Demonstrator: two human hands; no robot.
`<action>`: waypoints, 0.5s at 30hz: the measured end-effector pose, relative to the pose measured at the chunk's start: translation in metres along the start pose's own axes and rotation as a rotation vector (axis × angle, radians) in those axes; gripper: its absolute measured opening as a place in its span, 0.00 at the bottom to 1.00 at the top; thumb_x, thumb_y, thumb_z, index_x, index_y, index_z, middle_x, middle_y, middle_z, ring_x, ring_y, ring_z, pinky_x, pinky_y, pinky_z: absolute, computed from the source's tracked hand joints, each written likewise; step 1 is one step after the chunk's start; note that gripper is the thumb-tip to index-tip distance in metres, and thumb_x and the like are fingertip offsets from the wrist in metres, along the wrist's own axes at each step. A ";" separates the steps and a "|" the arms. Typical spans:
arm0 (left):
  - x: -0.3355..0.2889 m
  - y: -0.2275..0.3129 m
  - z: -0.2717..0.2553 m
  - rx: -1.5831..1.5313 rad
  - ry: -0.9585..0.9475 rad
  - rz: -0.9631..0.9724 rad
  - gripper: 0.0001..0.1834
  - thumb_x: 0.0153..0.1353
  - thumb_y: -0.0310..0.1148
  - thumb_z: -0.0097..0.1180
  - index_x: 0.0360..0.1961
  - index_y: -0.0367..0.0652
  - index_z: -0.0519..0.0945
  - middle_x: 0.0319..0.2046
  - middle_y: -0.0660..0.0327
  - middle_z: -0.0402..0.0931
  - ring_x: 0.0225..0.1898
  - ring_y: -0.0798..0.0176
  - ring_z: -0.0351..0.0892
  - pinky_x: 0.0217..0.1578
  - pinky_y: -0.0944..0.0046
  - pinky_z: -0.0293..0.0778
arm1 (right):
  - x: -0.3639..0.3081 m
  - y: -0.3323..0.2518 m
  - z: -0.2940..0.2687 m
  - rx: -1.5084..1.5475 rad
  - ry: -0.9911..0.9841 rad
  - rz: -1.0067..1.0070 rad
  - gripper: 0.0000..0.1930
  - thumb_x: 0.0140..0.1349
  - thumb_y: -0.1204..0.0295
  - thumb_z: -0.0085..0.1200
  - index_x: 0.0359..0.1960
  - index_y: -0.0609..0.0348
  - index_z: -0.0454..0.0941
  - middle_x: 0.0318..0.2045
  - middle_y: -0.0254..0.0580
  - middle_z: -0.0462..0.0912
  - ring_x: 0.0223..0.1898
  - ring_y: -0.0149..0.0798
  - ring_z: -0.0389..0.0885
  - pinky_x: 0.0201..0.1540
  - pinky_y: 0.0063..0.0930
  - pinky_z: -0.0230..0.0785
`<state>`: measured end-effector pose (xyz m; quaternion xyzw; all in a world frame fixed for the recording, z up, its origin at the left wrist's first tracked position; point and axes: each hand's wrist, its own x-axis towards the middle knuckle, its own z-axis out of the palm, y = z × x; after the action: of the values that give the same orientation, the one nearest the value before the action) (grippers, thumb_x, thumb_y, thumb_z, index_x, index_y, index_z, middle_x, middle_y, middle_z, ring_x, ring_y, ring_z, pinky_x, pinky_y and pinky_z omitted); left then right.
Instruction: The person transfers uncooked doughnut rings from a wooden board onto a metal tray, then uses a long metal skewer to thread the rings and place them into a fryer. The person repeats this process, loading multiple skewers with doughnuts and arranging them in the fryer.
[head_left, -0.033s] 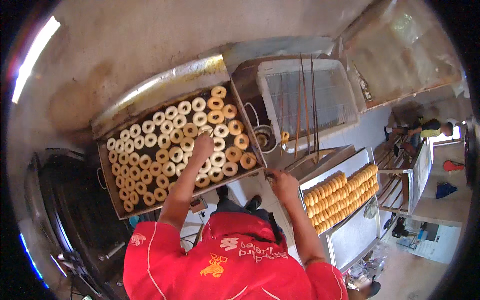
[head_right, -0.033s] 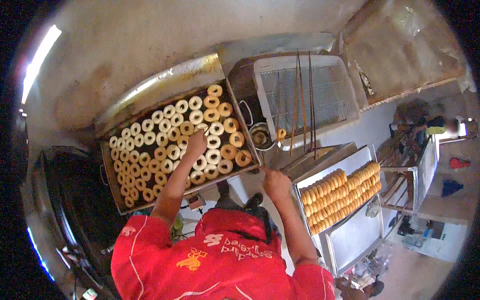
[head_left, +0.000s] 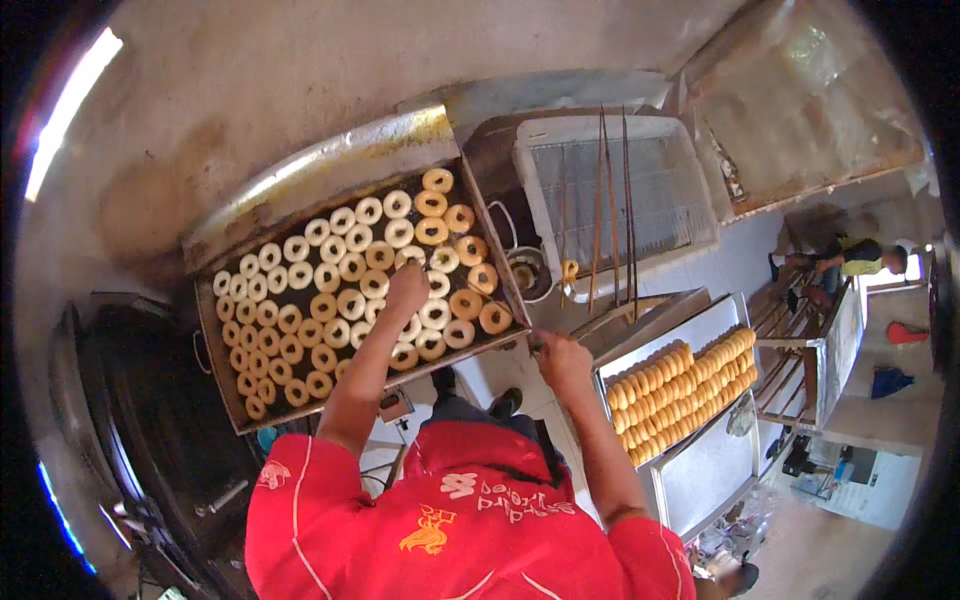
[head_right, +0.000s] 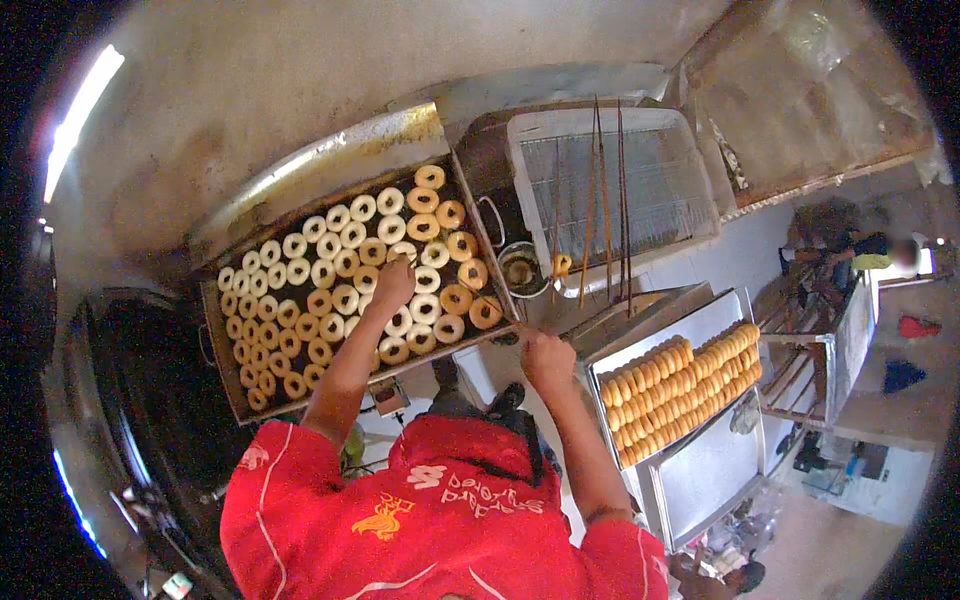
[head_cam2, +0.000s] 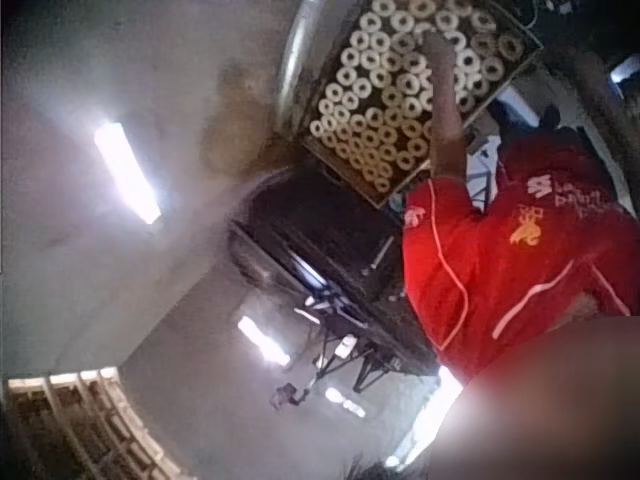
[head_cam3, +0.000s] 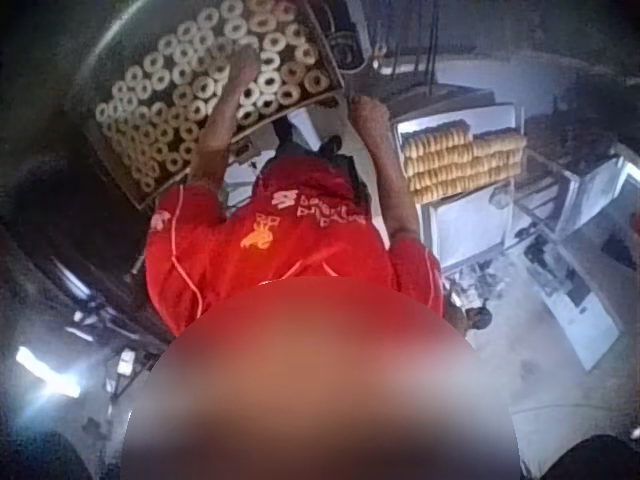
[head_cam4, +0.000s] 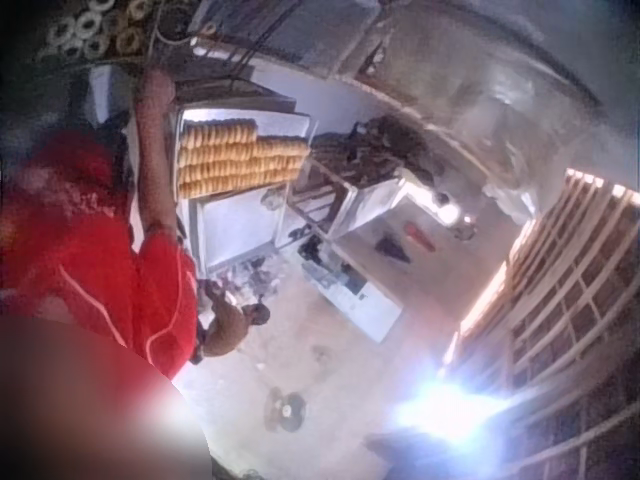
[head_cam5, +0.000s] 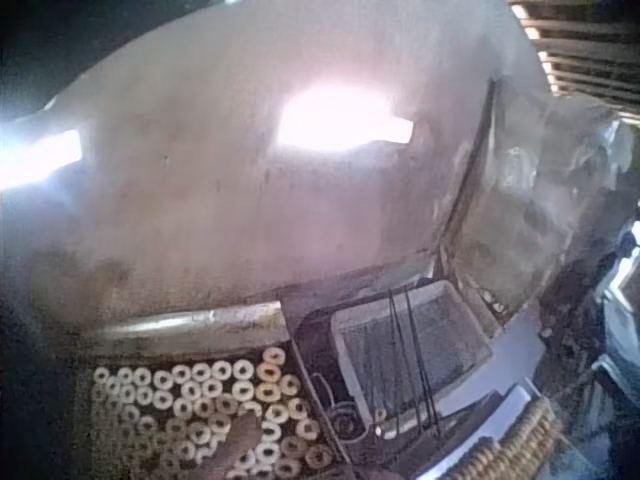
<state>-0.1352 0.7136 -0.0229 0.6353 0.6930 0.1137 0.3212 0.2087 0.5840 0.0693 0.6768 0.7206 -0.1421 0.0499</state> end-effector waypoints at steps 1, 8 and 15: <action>-0.010 -0.003 -0.001 -0.008 0.048 -0.003 0.13 0.69 0.31 0.52 0.41 0.27 0.78 0.43 0.36 0.81 0.45 0.31 0.82 0.48 0.39 0.79 | 0.004 -0.026 -0.037 0.053 -0.007 -0.013 0.21 0.63 0.69 0.56 0.58 0.33 0.85 0.38 0.48 0.87 0.35 0.57 0.89 0.38 0.53 0.83; -0.071 -0.018 0.016 0.040 0.214 -0.029 0.12 0.66 0.28 0.54 0.42 0.27 0.77 0.40 0.34 0.81 0.43 0.31 0.83 0.44 0.39 0.79 | -0.022 -0.002 -0.046 0.003 0.007 -0.159 0.22 0.62 0.67 0.57 0.59 0.33 0.84 0.40 0.48 0.88 0.36 0.55 0.89 0.37 0.52 0.82; -0.131 -0.024 0.029 0.009 0.240 -0.068 0.13 0.66 0.29 0.53 0.44 0.27 0.78 0.39 0.33 0.81 0.44 0.30 0.82 0.47 0.38 0.79 | -0.024 0.009 -0.088 -0.026 0.023 -0.309 0.21 0.62 0.68 0.58 0.58 0.35 0.86 0.29 0.47 0.87 0.32 0.54 0.88 0.36 0.51 0.81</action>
<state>-0.1391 0.5776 -0.0190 0.5946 0.7483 0.1747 0.2367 0.2299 0.5852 0.1584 0.5586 0.8186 -0.1308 0.0280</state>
